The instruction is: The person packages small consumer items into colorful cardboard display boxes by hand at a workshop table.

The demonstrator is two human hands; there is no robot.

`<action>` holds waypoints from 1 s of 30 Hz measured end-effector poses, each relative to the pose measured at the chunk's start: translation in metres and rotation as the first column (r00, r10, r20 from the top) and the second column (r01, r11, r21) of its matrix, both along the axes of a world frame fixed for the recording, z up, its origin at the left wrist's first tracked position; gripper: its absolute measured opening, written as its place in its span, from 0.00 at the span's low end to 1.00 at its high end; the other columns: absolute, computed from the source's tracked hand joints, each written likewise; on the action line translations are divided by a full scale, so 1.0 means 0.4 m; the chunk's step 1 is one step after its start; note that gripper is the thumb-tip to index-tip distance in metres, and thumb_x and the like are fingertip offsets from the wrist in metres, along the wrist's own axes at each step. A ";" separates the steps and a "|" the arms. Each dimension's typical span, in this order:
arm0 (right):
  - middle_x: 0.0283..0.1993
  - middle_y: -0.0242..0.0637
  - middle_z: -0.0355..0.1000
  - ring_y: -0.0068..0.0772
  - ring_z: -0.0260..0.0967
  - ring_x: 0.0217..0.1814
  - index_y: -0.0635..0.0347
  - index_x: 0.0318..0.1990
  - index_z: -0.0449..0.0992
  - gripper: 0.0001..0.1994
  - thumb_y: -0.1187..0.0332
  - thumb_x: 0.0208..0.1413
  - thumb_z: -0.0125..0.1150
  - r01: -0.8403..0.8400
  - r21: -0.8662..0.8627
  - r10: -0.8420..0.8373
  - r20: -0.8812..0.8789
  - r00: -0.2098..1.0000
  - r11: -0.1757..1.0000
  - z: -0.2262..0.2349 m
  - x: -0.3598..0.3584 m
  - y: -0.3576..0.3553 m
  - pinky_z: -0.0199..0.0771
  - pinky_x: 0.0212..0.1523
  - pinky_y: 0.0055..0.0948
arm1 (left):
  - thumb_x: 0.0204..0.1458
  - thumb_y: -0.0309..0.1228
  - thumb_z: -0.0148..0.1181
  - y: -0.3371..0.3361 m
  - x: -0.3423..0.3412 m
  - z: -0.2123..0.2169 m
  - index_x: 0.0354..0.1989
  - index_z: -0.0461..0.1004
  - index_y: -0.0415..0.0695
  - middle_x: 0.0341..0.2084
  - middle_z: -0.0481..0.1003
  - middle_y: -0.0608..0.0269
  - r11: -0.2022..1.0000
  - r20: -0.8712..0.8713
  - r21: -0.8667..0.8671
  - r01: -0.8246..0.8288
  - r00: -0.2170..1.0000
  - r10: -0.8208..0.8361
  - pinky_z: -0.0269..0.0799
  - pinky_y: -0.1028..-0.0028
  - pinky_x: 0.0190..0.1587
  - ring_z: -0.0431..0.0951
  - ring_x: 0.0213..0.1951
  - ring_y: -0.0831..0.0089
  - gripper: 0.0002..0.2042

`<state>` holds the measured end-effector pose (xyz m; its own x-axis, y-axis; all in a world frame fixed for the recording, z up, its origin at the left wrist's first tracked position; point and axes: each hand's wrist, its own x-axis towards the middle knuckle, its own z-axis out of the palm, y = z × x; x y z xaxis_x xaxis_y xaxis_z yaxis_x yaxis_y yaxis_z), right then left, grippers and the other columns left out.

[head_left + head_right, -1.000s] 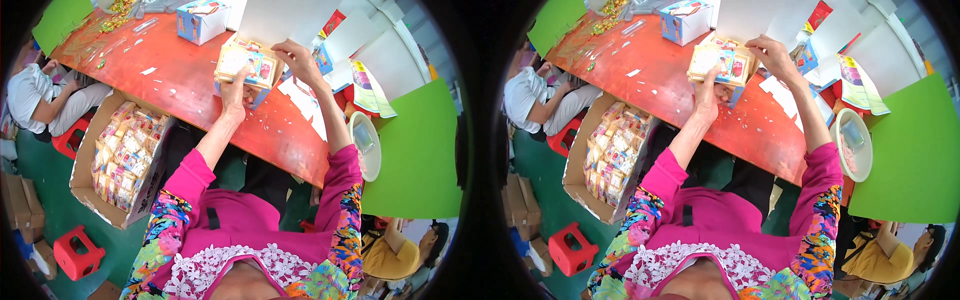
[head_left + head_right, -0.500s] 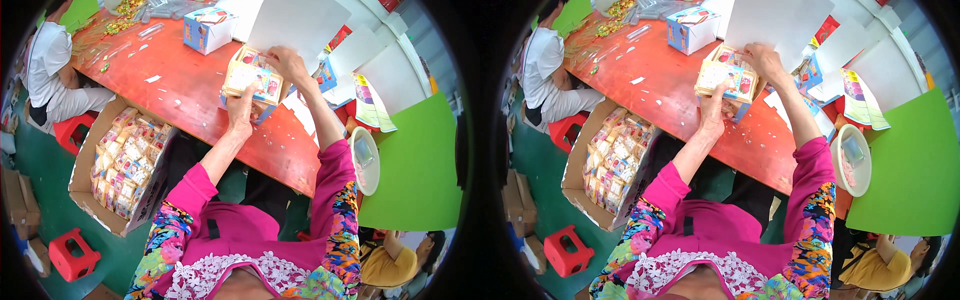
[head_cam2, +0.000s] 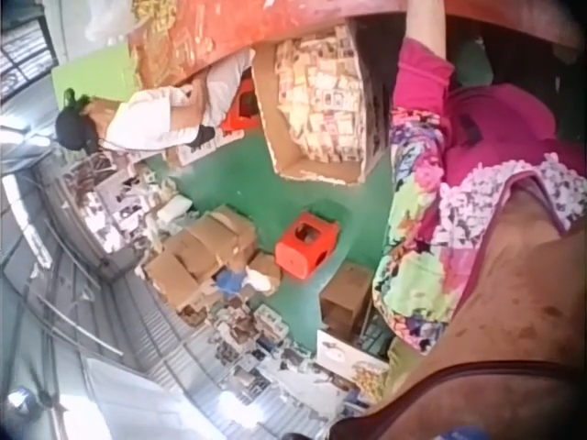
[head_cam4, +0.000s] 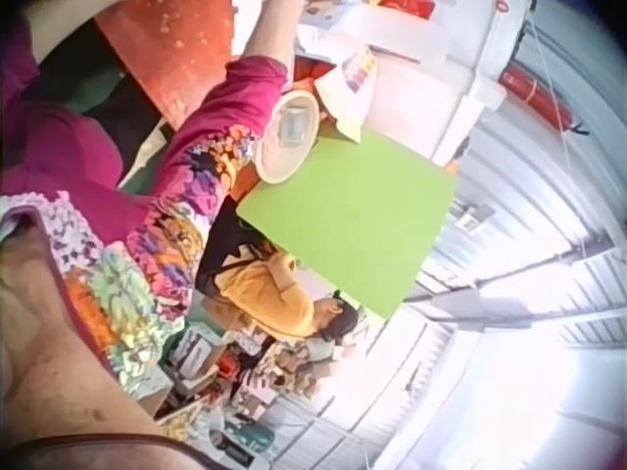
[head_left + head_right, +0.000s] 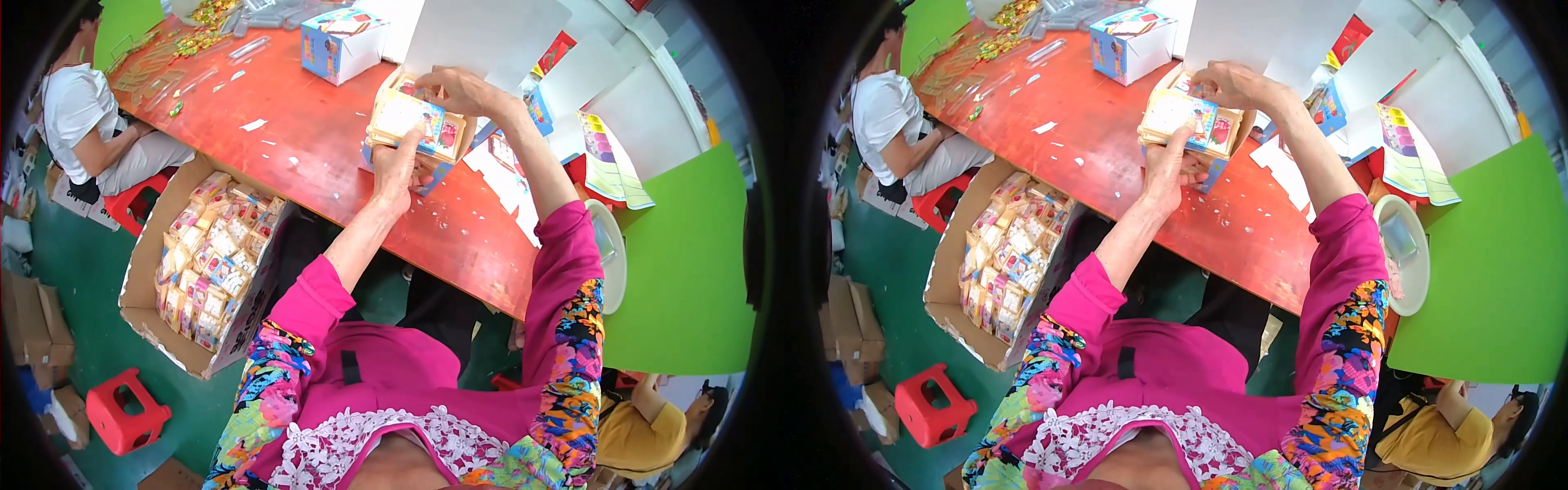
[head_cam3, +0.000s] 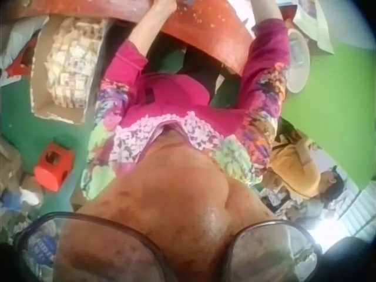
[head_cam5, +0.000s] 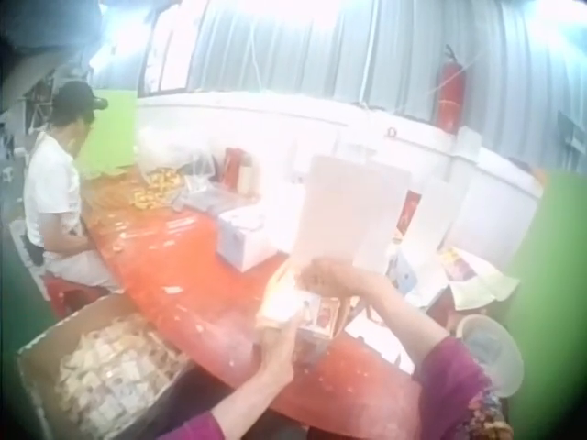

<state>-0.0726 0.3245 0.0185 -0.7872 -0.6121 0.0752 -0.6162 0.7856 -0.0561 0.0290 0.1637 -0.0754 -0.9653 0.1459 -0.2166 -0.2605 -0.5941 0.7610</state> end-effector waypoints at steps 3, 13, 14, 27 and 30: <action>0.41 0.41 0.75 0.37 0.74 0.42 0.56 0.51 0.78 0.15 0.64 0.59 0.59 0.085 -0.050 -0.078 0.117 0.990 0.995 0.004 -0.006 0.007 0.73 0.43 0.34 | 0.50 0.40 0.67 0.007 -0.002 -0.003 0.45 0.74 0.43 0.29 0.78 0.66 0.998 -0.059 -0.027 -0.053 0.997 0.051 0.69 0.77 0.17 0.77 0.24 0.80 0.19; 0.73 0.55 0.48 0.53 0.43 0.76 0.59 0.71 0.51 0.52 0.44 0.43 0.71 -0.056 -0.198 0.041 -0.078 0.996 0.979 -0.060 0.208 -0.099 0.47 0.73 0.46 | 0.49 0.43 0.68 0.003 -0.039 -0.001 0.39 0.74 0.44 0.18 0.72 0.71 0.999 -0.014 -0.017 0.032 0.999 -0.032 0.61 0.79 0.13 0.68 0.13 0.80 0.17; 0.74 0.54 0.46 0.53 0.41 0.77 0.59 0.72 0.49 0.53 0.45 0.42 0.71 -0.051 -0.209 0.036 -0.076 0.996 0.976 -0.061 0.211 -0.101 0.45 0.74 0.46 | 0.50 0.44 0.67 -0.003 -0.045 -0.004 0.42 0.73 0.45 0.23 0.74 0.69 0.995 -0.006 -0.066 0.074 0.997 -0.075 0.64 0.77 0.15 0.71 0.18 0.79 0.18; 0.70 0.54 0.52 0.53 0.47 0.74 0.62 0.68 0.55 0.41 0.75 0.41 0.64 -0.006 -0.070 -0.025 -0.423 0.906 0.998 -0.171 0.177 -0.129 0.48 0.73 0.49 | 0.58 0.43 0.56 -0.118 -0.073 -0.111 0.52 0.70 0.46 0.42 0.73 0.62 0.862 -0.278 0.124 0.492 0.851 -0.446 0.73 0.62 0.49 0.77 0.44 0.67 0.18; 0.71 0.53 0.52 0.51 0.47 0.75 0.61 0.68 0.54 0.39 0.74 0.45 0.62 0.000 -0.081 -0.032 -0.401 0.916 0.997 -0.183 0.175 -0.116 0.47 0.73 0.48 | 0.60 0.33 0.53 -0.138 -0.022 -0.106 0.54 0.69 0.41 0.46 0.74 0.61 0.937 -0.265 0.148 0.317 0.925 -0.271 0.72 0.66 0.51 0.76 0.47 0.69 0.16</action>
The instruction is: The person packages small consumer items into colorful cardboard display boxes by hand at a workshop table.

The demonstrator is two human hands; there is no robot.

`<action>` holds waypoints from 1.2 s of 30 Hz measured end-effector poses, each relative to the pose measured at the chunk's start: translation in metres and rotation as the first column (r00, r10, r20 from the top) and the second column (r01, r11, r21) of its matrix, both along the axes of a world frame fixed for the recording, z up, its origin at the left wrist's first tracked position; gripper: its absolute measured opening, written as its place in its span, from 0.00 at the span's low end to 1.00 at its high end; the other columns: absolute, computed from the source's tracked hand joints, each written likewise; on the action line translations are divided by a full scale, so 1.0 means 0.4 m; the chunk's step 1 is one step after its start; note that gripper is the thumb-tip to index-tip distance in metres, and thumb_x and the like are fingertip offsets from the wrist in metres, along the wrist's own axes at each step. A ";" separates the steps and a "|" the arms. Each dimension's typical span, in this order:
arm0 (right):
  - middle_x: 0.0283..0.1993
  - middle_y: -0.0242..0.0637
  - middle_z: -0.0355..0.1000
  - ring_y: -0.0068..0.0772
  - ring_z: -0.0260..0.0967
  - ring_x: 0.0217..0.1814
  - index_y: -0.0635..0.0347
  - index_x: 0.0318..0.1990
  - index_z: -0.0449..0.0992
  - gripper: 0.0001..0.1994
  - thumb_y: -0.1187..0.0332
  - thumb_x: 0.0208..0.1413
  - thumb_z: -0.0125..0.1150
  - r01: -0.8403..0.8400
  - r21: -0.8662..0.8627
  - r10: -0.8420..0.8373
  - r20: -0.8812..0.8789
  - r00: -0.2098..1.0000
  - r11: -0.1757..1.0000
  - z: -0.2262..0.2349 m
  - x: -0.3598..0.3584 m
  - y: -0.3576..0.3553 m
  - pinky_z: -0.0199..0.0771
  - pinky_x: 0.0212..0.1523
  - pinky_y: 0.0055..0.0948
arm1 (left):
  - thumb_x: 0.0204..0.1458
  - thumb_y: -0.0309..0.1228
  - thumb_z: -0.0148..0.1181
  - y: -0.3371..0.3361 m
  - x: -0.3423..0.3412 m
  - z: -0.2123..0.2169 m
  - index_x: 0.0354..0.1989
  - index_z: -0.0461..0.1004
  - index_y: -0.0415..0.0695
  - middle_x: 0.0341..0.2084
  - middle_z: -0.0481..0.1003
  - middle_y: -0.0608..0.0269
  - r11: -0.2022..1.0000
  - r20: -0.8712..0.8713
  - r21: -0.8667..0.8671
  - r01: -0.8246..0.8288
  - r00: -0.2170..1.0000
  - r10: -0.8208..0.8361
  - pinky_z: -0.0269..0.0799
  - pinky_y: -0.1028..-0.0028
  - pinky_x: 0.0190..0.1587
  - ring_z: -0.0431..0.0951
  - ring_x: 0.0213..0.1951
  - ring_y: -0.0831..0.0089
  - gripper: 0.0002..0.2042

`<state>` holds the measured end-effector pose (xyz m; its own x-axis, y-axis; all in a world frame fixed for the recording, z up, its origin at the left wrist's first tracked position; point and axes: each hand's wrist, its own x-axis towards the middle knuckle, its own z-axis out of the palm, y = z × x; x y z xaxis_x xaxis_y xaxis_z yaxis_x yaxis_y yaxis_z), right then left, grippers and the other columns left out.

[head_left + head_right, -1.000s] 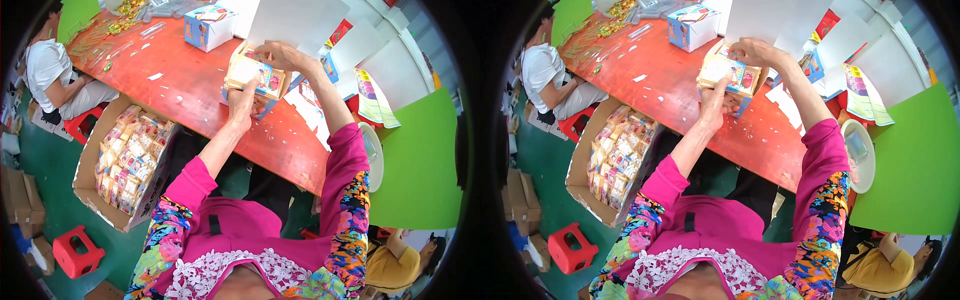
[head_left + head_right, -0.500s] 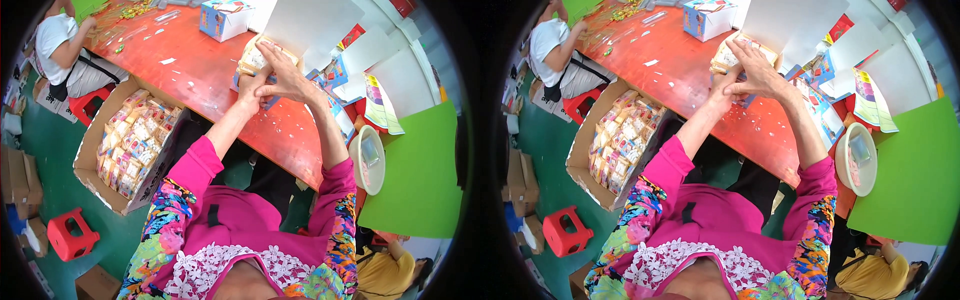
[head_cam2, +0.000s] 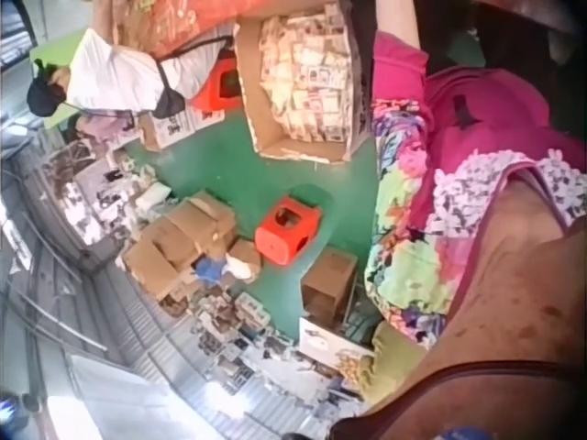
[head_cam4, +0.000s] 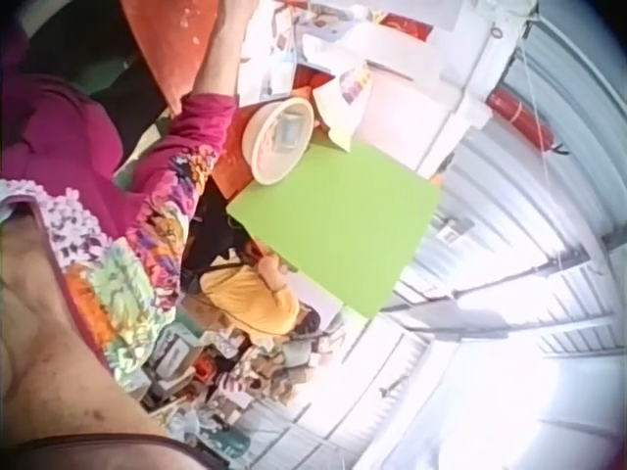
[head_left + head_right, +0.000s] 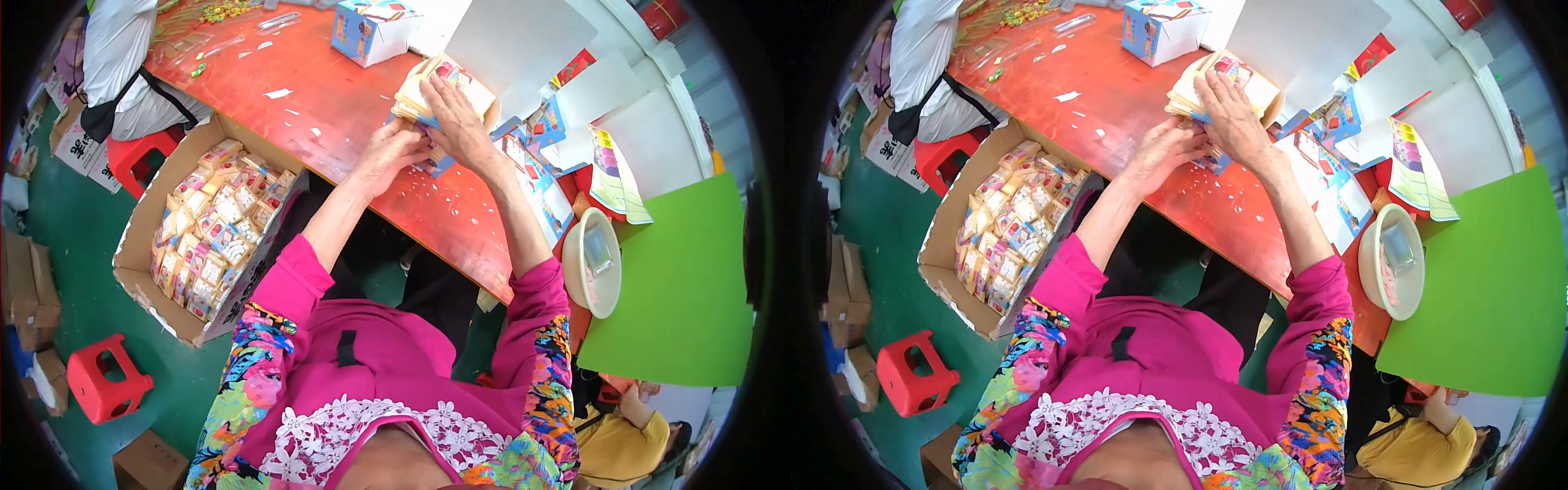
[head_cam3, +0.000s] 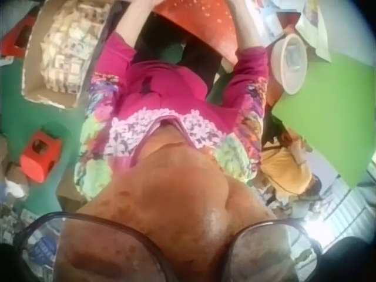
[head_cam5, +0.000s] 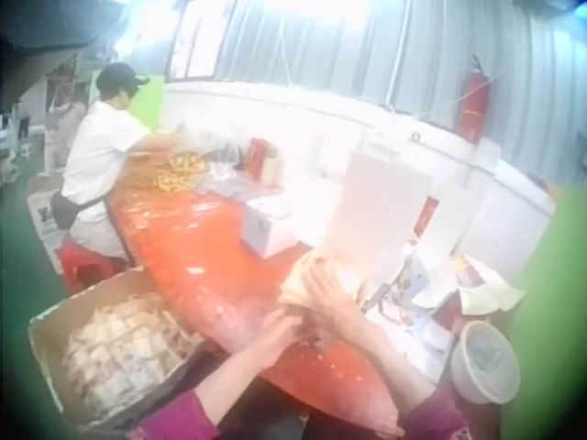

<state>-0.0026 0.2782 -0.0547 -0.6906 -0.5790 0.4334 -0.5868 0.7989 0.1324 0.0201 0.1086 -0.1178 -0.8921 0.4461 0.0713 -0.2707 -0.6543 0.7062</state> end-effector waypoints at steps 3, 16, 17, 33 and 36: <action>0.71 0.53 0.52 0.50 0.46 0.75 0.60 0.69 0.54 0.39 0.71 0.48 0.64 0.023 0.030 -0.024 0.035 0.999 0.999 -0.002 -0.002 0.005 0.47 0.73 0.47 | 0.61 0.27 0.51 -0.025 0.007 -0.006 0.58 0.67 0.40 0.48 0.74 0.60 0.993 -0.098 -0.104 -0.055 0.994 0.045 0.73 0.70 0.50 0.76 0.49 0.72 0.17; 0.65 0.56 0.60 0.56 0.57 0.68 0.62 0.64 0.61 0.38 0.66 0.45 0.71 0.146 0.011 -0.144 -0.115 0.983 0.989 -0.003 0.014 -0.055 0.59 0.66 0.45 | 0.49 0.25 0.64 0.005 -0.097 -0.046 0.46 0.72 0.37 0.35 0.78 0.54 0.282 -0.804 -0.232 -0.931 0.347 0.483 0.76 0.71 0.35 0.80 0.33 0.63 0.15; 0.65 0.56 0.60 0.56 0.57 0.68 0.62 0.64 0.61 0.38 0.66 0.45 0.71 0.153 0.011 -0.151 -0.113 0.982 0.988 0.000 0.019 -0.054 0.59 0.66 0.45 | 0.49 0.25 0.64 0.006 -0.100 -0.037 0.46 0.72 0.37 0.35 0.78 0.54 0.288 -0.804 -0.234 -0.929 0.351 0.480 0.76 0.71 0.35 0.80 0.33 0.63 0.15; 0.61 0.51 0.64 0.51 0.65 0.61 0.60 0.58 0.63 0.29 0.61 0.51 0.67 0.369 0.022 -0.360 -0.177 0.916 0.929 -0.014 0.007 -0.050 0.71 0.52 0.46 | 0.55 0.25 0.59 0.019 -0.105 -0.036 0.47 0.75 0.37 0.36 0.78 0.53 0.313 -0.802 -0.306 -0.899 0.420 0.425 0.75 0.69 0.40 0.81 0.36 0.64 0.12; 0.61 0.52 0.64 0.53 0.66 0.60 0.60 0.58 0.63 0.29 0.62 0.51 0.66 0.384 0.026 -0.374 -0.176 0.911 0.923 -0.014 0.011 -0.053 0.71 0.51 0.46 | 0.56 0.26 0.59 0.016 -0.100 -0.039 0.47 0.75 0.38 0.35 0.77 0.54 0.310 -0.821 -0.286 -0.907 0.399 0.409 0.75 0.69 0.40 0.80 0.35 0.65 0.11</action>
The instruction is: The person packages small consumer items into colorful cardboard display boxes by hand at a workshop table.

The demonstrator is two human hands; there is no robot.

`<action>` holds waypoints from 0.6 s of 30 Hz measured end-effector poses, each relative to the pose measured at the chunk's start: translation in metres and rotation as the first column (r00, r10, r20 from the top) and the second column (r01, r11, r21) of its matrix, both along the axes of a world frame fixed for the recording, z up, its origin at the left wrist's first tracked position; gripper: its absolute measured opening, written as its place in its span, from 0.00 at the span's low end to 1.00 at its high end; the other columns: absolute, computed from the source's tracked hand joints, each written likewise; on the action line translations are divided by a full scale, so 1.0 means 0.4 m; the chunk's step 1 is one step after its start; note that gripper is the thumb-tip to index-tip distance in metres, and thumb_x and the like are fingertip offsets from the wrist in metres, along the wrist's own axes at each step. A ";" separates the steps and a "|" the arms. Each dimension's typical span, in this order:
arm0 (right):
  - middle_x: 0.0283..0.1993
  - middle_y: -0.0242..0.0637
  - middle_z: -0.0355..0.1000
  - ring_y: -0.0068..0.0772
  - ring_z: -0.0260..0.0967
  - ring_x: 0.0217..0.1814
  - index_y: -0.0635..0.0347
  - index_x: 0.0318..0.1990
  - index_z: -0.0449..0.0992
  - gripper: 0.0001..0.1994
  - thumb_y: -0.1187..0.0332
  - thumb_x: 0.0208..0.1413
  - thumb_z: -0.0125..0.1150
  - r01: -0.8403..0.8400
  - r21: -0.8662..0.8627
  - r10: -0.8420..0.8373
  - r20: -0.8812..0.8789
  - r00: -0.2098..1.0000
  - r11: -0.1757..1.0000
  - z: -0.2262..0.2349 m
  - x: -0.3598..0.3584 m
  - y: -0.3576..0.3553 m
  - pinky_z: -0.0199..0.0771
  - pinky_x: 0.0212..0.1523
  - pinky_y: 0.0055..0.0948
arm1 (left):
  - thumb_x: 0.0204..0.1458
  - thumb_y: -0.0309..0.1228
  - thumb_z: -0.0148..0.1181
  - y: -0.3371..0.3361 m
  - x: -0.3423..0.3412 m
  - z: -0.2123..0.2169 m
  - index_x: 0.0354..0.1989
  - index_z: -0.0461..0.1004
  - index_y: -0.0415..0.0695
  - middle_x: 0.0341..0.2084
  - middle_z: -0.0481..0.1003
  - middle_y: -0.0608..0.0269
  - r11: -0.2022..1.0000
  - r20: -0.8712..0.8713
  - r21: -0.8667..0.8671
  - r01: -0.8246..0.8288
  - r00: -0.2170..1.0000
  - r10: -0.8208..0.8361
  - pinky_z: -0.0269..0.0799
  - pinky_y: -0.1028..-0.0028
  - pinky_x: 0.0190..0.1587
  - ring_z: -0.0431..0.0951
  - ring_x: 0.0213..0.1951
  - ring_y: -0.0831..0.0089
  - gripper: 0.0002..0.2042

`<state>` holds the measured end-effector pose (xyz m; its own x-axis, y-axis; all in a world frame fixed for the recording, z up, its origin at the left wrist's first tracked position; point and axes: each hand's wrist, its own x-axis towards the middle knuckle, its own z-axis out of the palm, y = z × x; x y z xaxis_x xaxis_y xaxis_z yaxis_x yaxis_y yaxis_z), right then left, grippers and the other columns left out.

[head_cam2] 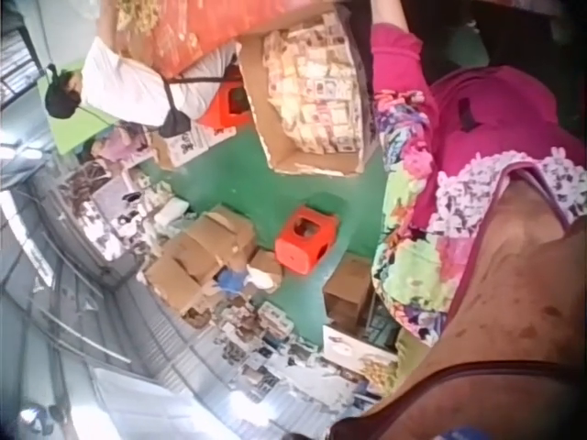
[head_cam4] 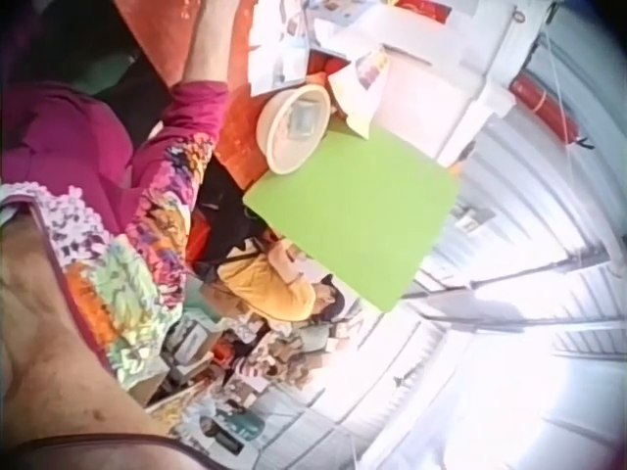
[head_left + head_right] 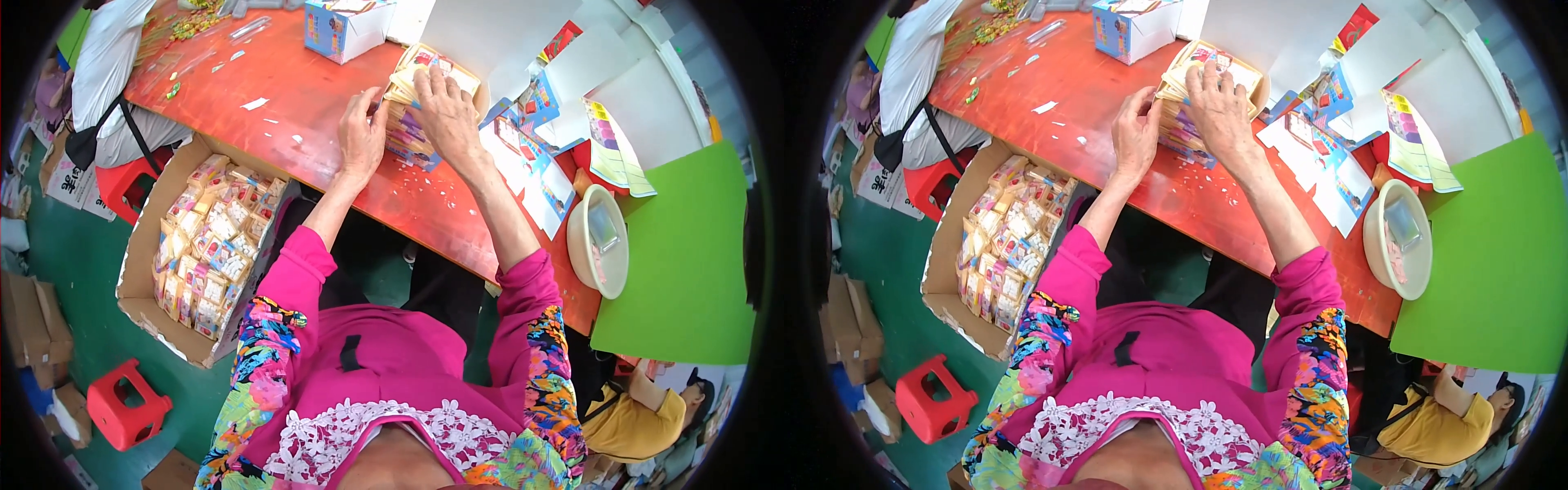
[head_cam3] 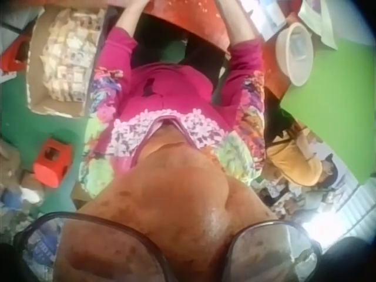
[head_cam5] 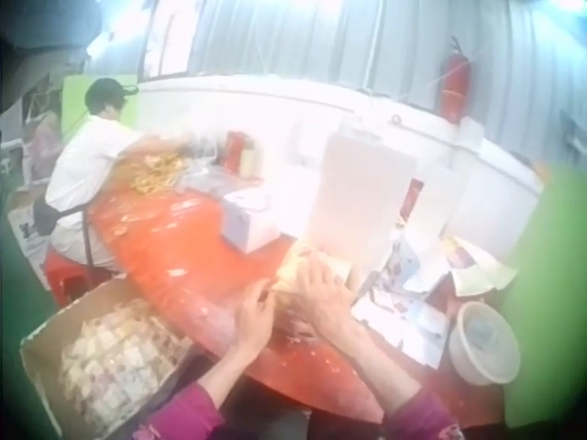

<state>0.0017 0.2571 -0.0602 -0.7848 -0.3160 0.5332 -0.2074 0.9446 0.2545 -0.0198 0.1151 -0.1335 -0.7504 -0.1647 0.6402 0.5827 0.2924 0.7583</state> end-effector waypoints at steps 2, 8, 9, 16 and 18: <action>0.61 0.53 0.64 0.54 0.67 0.59 0.60 0.58 0.63 0.28 0.62 0.51 0.66 0.012 0.003 -0.012 -0.004 1.000 1.000 -0.004 -0.001 0.003 0.71 0.50 0.46 | 0.56 0.26 0.59 0.001 0.005 0.002 0.47 0.75 0.38 0.35 0.77 0.55 1.000 0.009 -0.002 0.009 1.000 -0.009 0.75 0.69 0.39 0.80 0.35 0.65 0.11; 0.61 0.56 0.63 0.53 0.66 0.61 0.58 0.58 0.65 0.28 0.60 0.52 0.66 0.036 0.201 -0.020 -0.079 0.997 0.979 -0.028 -0.007 0.010 0.70 0.52 0.45 | 0.53 0.32 0.64 0.003 0.004 0.020 0.45 0.76 0.40 0.34 0.78 0.55 1.000 0.109 0.014 -0.021 0.994 0.020 0.75 0.71 0.35 0.80 0.32 0.67 0.14; 0.62 0.56 0.62 0.54 0.65 0.61 0.58 0.59 0.64 0.29 0.59 0.52 0.66 -0.045 0.145 0.053 -0.054 0.997 0.988 -0.025 -0.001 0.010 0.69 0.53 0.45 | 0.51 0.32 0.65 -0.001 0.004 0.023 0.48 0.75 0.42 0.35 0.77 0.56 1.000 0.181 0.000 -0.002 0.984 0.002 0.74 0.67 0.37 0.79 0.34 0.65 0.16; 0.62 0.53 0.62 0.54 0.61 0.65 0.63 0.63 0.62 0.37 0.53 0.49 0.69 -0.320 -0.141 0.336 0.105 0.936 0.937 0.019 0.003 0.065 0.65 0.60 0.43 | 0.48 0.28 0.63 -0.016 -0.014 0.103 0.67 0.58 0.49 0.60 0.67 0.60 0.787 -0.377 -0.589 -0.183 0.924 -0.068 0.56 0.46 0.62 0.67 0.62 0.64 0.35; 0.61 0.53 0.64 0.52 0.63 0.63 0.64 0.61 0.64 0.36 0.53 0.50 0.69 -0.288 -0.223 0.347 0.301 0.888 0.931 0.062 -0.008 0.069 0.66 0.60 0.41 | 0.47 0.28 0.64 -0.023 -0.067 0.121 0.68 0.57 0.49 0.62 0.66 0.61 0.722 -0.324 -0.688 -0.065 0.919 -0.225 0.55 0.45 0.63 0.66 0.63 0.65 0.36</action>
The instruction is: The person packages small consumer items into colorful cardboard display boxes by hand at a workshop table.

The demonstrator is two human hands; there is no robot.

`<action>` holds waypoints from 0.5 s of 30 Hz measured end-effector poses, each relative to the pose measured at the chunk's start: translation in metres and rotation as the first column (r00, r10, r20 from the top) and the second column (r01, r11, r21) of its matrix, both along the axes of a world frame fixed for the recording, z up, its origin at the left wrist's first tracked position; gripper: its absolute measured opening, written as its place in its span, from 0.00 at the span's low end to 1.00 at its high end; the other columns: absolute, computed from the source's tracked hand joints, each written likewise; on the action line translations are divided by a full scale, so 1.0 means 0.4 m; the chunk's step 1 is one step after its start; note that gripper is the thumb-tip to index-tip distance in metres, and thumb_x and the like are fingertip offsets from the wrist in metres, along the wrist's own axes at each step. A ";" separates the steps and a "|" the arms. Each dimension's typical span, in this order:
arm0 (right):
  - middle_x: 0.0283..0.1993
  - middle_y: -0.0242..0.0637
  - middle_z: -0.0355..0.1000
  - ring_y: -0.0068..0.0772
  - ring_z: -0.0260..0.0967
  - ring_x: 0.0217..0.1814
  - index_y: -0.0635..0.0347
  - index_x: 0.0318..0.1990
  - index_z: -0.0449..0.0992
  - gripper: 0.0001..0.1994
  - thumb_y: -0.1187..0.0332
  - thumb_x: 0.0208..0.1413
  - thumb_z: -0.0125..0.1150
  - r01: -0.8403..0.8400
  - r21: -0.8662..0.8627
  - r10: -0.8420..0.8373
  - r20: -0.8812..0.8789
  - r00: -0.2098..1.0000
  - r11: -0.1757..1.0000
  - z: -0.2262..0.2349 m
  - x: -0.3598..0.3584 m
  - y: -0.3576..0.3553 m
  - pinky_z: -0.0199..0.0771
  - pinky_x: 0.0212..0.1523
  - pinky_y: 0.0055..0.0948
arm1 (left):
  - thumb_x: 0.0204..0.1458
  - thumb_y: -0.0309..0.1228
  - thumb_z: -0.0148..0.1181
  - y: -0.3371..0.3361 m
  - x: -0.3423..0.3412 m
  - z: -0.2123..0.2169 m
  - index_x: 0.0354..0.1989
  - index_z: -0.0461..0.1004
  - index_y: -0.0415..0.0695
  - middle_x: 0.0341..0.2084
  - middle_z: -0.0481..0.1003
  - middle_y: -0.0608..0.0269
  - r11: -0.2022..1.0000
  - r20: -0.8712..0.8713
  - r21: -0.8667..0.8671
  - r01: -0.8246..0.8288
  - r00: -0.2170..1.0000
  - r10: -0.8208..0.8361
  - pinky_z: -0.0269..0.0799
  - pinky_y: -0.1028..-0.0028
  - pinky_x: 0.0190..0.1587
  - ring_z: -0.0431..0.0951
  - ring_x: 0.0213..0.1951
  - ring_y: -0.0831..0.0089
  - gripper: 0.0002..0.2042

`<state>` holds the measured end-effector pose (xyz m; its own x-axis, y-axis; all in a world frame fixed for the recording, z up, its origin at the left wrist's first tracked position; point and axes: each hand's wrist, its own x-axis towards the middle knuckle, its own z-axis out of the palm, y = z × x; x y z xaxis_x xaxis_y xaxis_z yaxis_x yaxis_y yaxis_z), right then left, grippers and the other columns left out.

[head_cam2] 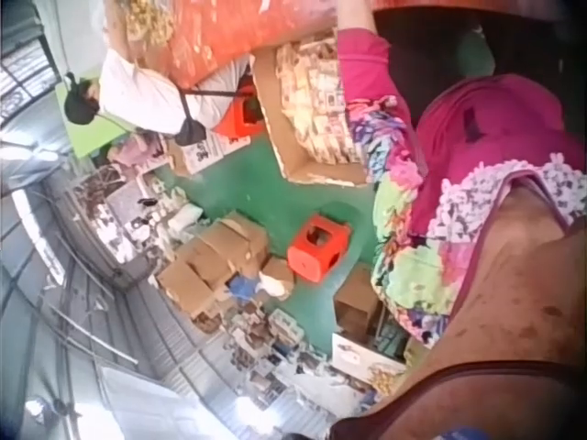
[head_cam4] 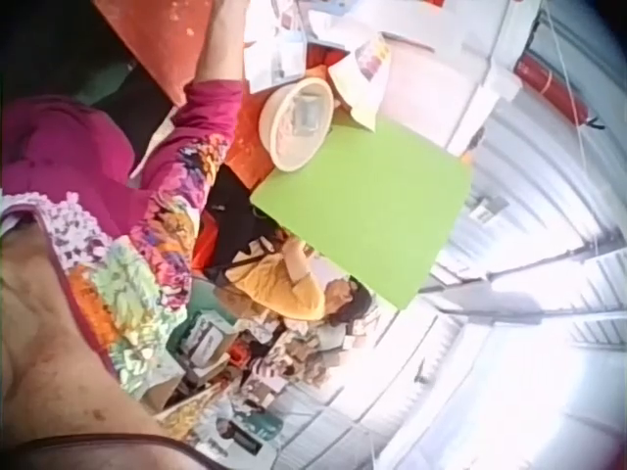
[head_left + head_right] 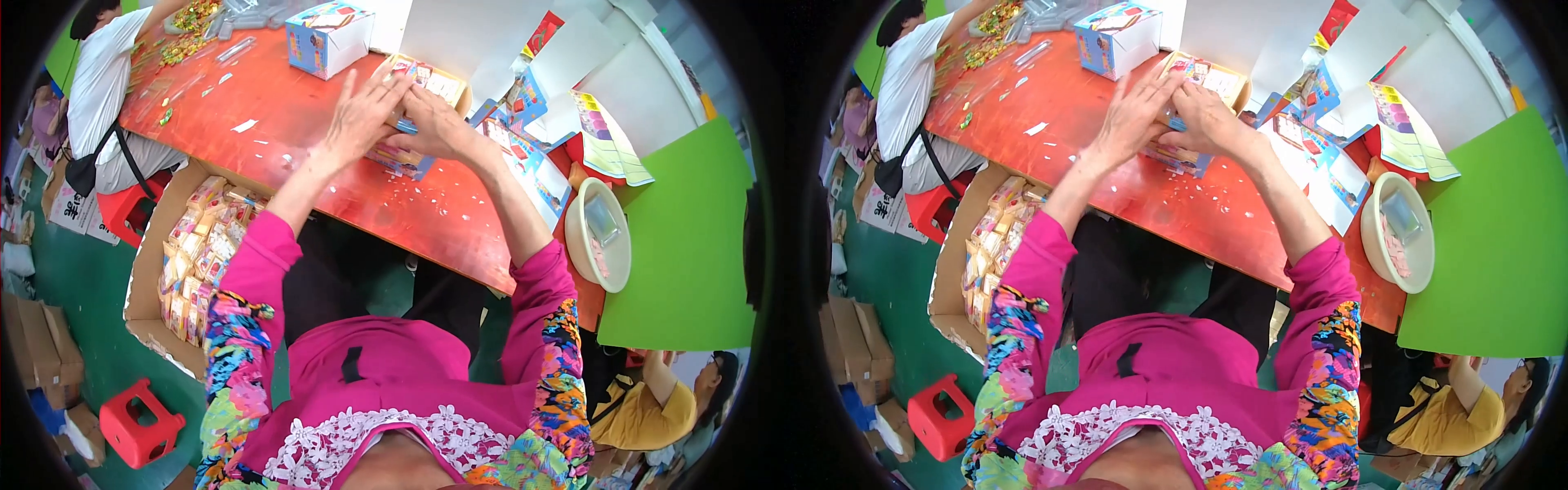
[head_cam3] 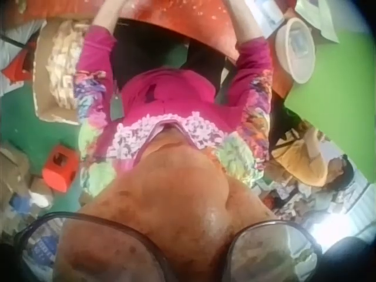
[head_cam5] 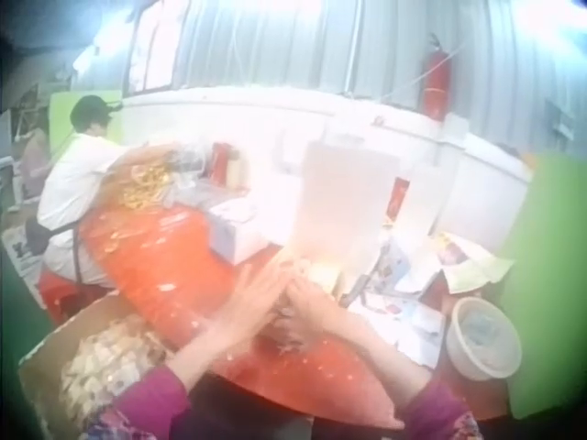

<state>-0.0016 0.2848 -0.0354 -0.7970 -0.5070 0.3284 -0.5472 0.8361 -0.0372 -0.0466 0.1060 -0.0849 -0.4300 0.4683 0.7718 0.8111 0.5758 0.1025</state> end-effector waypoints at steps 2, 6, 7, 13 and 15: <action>0.56 0.52 0.69 0.46 0.70 0.56 0.66 0.58 0.69 0.31 0.53 0.53 0.66 0.043 0.017 -0.046 0.398 0.916 0.999 0.095 -0.017 -0.004 0.71 0.55 0.35 | 0.46 0.33 0.67 -0.019 -0.065 0.009 0.71 0.52 0.53 0.61 0.67 0.63 0.973 0.039 -0.134 0.187 0.982 -0.183 0.57 0.43 0.62 0.67 0.62 0.65 0.42; 0.46 0.46 0.75 0.42 0.74 0.47 0.62 0.52 0.76 0.19 0.58 0.60 0.58 0.068 -0.260 0.045 0.403 0.914 0.963 0.138 -0.070 0.130 0.72 0.47 0.35 | 0.48 0.37 0.67 0.002 -0.072 0.064 0.70 0.52 0.59 0.56 0.68 0.62 0.903 0.175 -0.357 0.240 0.966 -0.188 0.60 0.44 0.58 0.68 0.60 0.65 0.40; 0.45 0.46 0.76 0.42 0.74 0.47 0.62 0.51 0.77 0.17 0.60 0.61 0.56 0.065 -0.280 0.011 0.264 0.964 0.958 0.127 -0.086 0.142 0.72 0.47 0.35 | 0.48 0.37 0.67 0.004 -0.076 0.065 0.70 0.52 0.59 0.56 0.68 0.62 0.901 0.175 -0.359 0.244 0.966 -0.192 0.60 0.44 0.58 0.68 0.60 0.65 0.40; 0.45 0.45 0.76 0.39 0.74 0.46 0.61 0.52 0.77 0.16 0.62 0.63 0.55 0.088 -0.084 -0.075 0.147 0.986 0.993 0.047 -0.139 0.159 0.71 0.46 0.35 | 0.50 0.43 0.65 -0.012 -0.088 0.075 0.66 0.58 0.54 0.56 0.65 0.62 0.832 0.198 -0.461 0.309 0.950 -0.243 0.65 0.45 0.54 0.65 0.61 0.63 0.34; 0.45 0.44 0.76 0.38 0.74 0.47 0.60 0.52 0.77 0.15 0.62 0.63 0.55 0.045 -0.201 0.005 0.241 0.970 0.979 0.055 -0.142 0.184 0.71 0.46 0.35 | 0.51 0.45 0.63 -0.013 -0.079 0.079 0.67 0.58 0.52 0.59 0.63 0.62 0.818 0.183 -0.528 0.229 0.971 -0.155 0.63 0.55 0.53 0.62 0.62 0.63 0.35</action>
<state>-0.0583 0.3582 -0.0133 -0.8742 -0.4322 0.2212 -0.4843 0.8080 -0.3355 -0.0780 0.1009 -0.0531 -0.3623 0.8775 0.3143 0.9128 0.4023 -0.0710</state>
